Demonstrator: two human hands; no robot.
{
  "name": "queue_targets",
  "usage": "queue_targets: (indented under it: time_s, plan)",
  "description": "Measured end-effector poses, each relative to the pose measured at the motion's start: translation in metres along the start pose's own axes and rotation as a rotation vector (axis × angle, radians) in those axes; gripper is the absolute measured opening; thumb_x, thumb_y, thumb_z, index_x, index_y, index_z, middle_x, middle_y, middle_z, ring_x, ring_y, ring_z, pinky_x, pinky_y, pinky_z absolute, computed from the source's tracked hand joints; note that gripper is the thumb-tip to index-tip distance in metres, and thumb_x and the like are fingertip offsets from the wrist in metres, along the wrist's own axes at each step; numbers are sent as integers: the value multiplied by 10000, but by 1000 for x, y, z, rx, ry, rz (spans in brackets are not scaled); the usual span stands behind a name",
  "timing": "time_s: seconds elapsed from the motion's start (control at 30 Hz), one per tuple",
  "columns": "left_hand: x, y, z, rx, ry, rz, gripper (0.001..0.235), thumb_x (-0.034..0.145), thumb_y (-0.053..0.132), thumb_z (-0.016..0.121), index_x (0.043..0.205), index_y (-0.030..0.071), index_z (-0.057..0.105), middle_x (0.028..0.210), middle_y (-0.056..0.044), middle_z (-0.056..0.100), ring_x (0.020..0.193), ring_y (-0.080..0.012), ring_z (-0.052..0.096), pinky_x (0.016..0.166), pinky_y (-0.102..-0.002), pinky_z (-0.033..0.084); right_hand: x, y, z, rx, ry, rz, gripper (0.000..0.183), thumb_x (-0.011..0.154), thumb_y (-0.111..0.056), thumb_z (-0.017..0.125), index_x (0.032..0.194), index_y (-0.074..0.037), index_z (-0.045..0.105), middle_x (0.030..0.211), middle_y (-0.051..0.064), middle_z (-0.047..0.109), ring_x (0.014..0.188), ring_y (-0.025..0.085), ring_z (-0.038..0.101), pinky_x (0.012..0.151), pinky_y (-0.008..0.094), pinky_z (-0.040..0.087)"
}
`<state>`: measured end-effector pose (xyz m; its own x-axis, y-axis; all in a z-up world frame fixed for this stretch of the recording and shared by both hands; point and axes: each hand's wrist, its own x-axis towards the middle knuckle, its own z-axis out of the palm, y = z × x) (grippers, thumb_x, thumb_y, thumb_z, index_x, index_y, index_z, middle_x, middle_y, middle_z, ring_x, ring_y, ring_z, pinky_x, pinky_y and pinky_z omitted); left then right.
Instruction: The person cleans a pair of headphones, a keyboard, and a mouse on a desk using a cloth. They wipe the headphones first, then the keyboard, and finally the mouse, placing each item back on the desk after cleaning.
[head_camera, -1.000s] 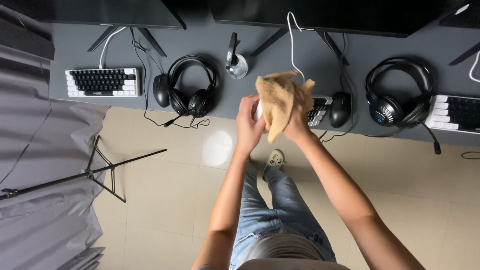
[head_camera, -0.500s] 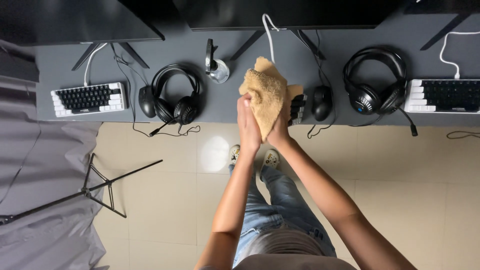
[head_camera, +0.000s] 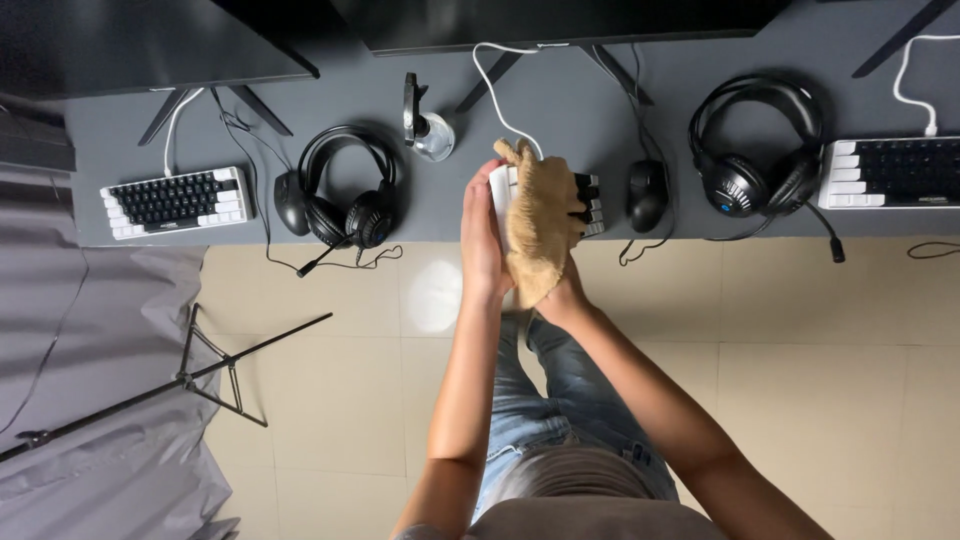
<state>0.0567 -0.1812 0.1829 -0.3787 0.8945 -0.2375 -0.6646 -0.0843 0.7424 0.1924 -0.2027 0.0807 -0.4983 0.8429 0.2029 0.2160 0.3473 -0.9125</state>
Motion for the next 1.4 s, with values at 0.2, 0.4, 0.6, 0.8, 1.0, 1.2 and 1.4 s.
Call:
queue_targets:
  time_s: [0.2,0.4,0.6,0.8,1.0,1.2,1.4]
  plan:
    - [0,-3,-14,-48,71,-54,413,1067,180,525,1450,30,484,1340,-69,604,1216,-163,589,1048,-317,486,4,23,-19,18,-75,228,390,980,-143,719,1344,-71,601,1250,172,678,1159,319,661,989,411,531]
    - [-6,-6,-24,-3,29,-117,437,1111,195,526,1521,62,453,1373,-97,549,1249,-187,533,1068,-336,448,-13,77,-48,298,-67,691,462,1064,-228,653,1398,60,515,1137,304,606,1017,462,584,885,561,490]
    - [-5,-6,-26,125,-7,-44,468,1086,271,471,1516,115,370,1572,-82,420,1410,-238,432,1166,-388,367,26,-48,-53,-124,-85,9,522,875,-135,765,1335,-19,548,1296,226,648,1232,354,628,1093,460,484]
    - [-10,-19,-40,-56,25,-125,523,1133,474,302,1511,120,376,1437,-137,469,1320,-265,482,1139,-428,393,61,-62,8,-61,-215,196,538,962,-323,616,1353,34,524,1326,263,581,1245,382,558,1032,488,436]
    - [-16,-30,-43,-58,121,-45,526,1107,468,343,1437,64,402,1414,-119,521,1342,-206,510,1158,-372,409,75,24,36,-343,-212,253,450,1023,-388,489,1228,-9,619,1247,241,634,1206,388,582,1091,534,377]
    - [-11,-68,-59,-79,230,-72,403,1114,294,516,1374,-8,459,1302,-151,588,1200,-205,590,1045,-365,492,67,19,19,-447,-106,74,322,1003,-310,548,1103,-36,686,1130,203,702,1102,378,630,1024,536,422]
    - [-16,-60,-50,-85,240,-112,466,1008,84,609,1438,-12,455,1345,-144,618,1207,-190,623,1040,-349,509,53,58,12,-182,-106,73,235,989,-194,618,1135,-20,680,1098,155,705,1038,301,646,912,469,486]
